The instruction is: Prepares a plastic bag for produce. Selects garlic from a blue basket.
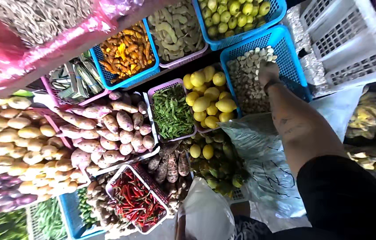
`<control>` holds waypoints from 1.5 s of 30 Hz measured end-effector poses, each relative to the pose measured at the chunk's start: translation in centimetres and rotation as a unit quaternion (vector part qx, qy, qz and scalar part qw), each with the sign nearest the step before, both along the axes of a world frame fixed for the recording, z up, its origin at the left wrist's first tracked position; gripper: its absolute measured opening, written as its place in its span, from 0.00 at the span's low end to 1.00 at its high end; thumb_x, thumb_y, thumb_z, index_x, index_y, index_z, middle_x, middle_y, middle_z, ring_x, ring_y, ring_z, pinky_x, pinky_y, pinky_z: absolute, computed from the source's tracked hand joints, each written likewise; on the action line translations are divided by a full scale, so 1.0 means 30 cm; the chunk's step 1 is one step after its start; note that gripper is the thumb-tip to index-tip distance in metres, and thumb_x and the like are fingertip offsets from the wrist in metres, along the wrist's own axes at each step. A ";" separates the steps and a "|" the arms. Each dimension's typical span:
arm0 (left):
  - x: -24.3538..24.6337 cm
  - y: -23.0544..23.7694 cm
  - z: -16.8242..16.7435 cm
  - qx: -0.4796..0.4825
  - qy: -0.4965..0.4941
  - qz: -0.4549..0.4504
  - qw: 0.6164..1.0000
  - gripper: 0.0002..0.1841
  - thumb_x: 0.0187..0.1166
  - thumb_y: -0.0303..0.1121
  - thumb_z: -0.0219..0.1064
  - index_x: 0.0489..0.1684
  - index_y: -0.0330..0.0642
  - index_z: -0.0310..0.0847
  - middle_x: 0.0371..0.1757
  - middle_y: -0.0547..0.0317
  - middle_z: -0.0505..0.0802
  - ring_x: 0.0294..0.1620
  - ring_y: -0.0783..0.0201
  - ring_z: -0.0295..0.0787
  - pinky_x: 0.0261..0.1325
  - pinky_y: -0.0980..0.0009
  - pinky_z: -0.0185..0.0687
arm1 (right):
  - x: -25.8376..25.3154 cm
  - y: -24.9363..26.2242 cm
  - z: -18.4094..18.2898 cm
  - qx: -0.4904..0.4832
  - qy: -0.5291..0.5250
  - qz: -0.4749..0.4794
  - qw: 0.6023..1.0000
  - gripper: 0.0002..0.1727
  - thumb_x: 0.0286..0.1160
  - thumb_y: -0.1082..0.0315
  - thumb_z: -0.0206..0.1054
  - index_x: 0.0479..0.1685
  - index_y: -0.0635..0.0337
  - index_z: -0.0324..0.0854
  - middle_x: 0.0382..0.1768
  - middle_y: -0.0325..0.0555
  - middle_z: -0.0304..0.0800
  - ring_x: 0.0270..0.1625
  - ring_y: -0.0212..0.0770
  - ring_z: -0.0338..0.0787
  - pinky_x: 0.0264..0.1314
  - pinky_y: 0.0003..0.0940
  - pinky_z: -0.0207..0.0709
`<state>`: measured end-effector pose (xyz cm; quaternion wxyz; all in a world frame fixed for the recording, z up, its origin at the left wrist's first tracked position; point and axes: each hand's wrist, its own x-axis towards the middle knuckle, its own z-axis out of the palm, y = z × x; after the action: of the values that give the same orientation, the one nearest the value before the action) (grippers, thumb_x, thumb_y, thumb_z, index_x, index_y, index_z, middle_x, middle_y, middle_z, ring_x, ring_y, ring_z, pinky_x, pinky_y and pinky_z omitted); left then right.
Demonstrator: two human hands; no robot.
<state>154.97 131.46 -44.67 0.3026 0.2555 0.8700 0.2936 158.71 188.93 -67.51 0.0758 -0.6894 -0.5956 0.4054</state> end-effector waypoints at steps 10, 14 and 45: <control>-0.083 0.446 0.126 -0.072 -0.201 -0.043 0.976 0.57 0.56 0.24 0.75 0.96 0.45 0.46 0.67 0.48 0.88 0.35 0.65 0.92 0.38 0.62 0.92 | 0.151 -0.677 0.677 -0.146 0.516 0.066 0.842 0.23 0.92 0.48 0.40 0.41 0.49 0.77 0.28 0.35 0.83 0.21 0.29 0.79 0.22 0.26 0.76; -0.066 0.450 0.127 0.010 -0.141 -0.011 0.990 0.56 0.54 0.23 0.75 0.95 0.41 0.49 0.71 0.50 0.87 0.43 0.69 0.93 0.41 0.66 0.93 | 0.199 -0.973 0.683 0.001 0.471 0.345 0.812 0.19 0.88 0.58 0.61 0.60 0.65 0.85 0.62 0.50 0.89 0.66 0.38 0.87 0.71 0.38 0.84; -0.050 0.169 0.087 0.052 -0.073 0.051 0.995 0.45 0.56 0.16 0.68 0.87 0.23 0.58 0.59 0.42 0.90 0.21 0.78 0.80 0.27 0.78 0.81 | 0.074 -0.179 -0.013 -0.071 -0.266 0.188 0.943 0.42 0.74 0.70 0.71 0.88 0.73 0.55 0.84 0.78 0.61 0.85 0.78 0.64 0.78 0.71 0.68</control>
<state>153.46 136.53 -42.05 0.3363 0.2040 0.8408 0.3718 160.93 183.56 -67.91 -0.2119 -0.6512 -0.6824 0.2558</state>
